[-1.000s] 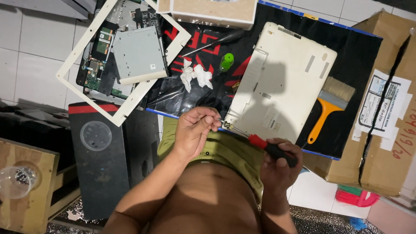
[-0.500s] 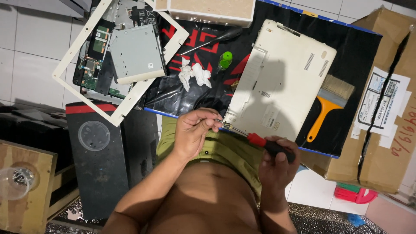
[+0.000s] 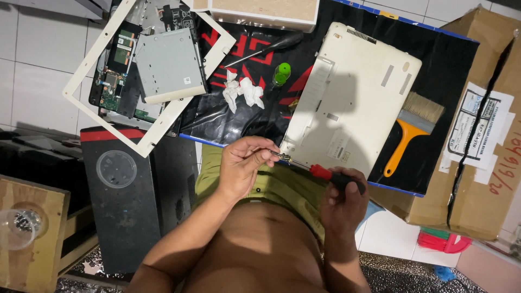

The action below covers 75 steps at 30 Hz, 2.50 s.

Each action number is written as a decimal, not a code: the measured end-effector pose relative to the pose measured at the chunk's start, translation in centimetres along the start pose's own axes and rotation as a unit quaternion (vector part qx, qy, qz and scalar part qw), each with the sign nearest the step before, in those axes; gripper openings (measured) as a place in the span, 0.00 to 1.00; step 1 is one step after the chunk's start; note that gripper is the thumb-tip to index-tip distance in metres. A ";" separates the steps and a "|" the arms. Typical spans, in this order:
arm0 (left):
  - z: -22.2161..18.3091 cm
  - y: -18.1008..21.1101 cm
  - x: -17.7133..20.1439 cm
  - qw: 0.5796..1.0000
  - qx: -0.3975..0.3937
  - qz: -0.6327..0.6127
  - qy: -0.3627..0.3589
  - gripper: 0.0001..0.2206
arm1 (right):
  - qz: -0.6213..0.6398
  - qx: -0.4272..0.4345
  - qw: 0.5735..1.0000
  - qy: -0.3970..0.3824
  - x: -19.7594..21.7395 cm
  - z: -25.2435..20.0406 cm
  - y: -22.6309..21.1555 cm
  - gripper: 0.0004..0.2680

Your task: Removing screws from a laptop's bottom panel using a screwdriver to disassemble it.

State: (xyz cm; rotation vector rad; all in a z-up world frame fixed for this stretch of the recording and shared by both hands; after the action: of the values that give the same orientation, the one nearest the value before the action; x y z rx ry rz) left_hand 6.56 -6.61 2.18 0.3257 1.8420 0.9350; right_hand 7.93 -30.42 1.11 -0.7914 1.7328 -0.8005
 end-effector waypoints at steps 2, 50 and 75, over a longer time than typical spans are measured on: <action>0.1 -0.1 0.0 1.000 0.003 0.002 0.001 0.07 | -0.002 -0.001 1.000 0.004 0.0 0.0 0.0 0.12; 0.0 -5.1 4.8 0.682 -0.418 0.566 -0.198 0.14 | -0.321 0.214 0.922 0.021 -1.0 3.2 -4.9 0.11; 0.1 -4.7 3.5 0.657 -0.476 0.559 -0.170 0.11 | -0.375 0.267 0.885 -0.065 -4.4 3.1 -4.8 0.10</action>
State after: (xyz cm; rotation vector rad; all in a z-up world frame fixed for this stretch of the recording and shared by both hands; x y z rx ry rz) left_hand 5.87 -7.61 -3.59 0.9048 0.4128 2.3130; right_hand 12.65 -29.99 6.54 -1.0970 0.9630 -1.6173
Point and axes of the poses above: each hand's wrist, its own z-axis towards the middle knuckle, its own x-axis out of the back of the hand, y = z × x, the point moved 3 cm from there along z, towards the middle knuckle, and after that the axes turned 7 degrees about y, right-handed, at the moved point
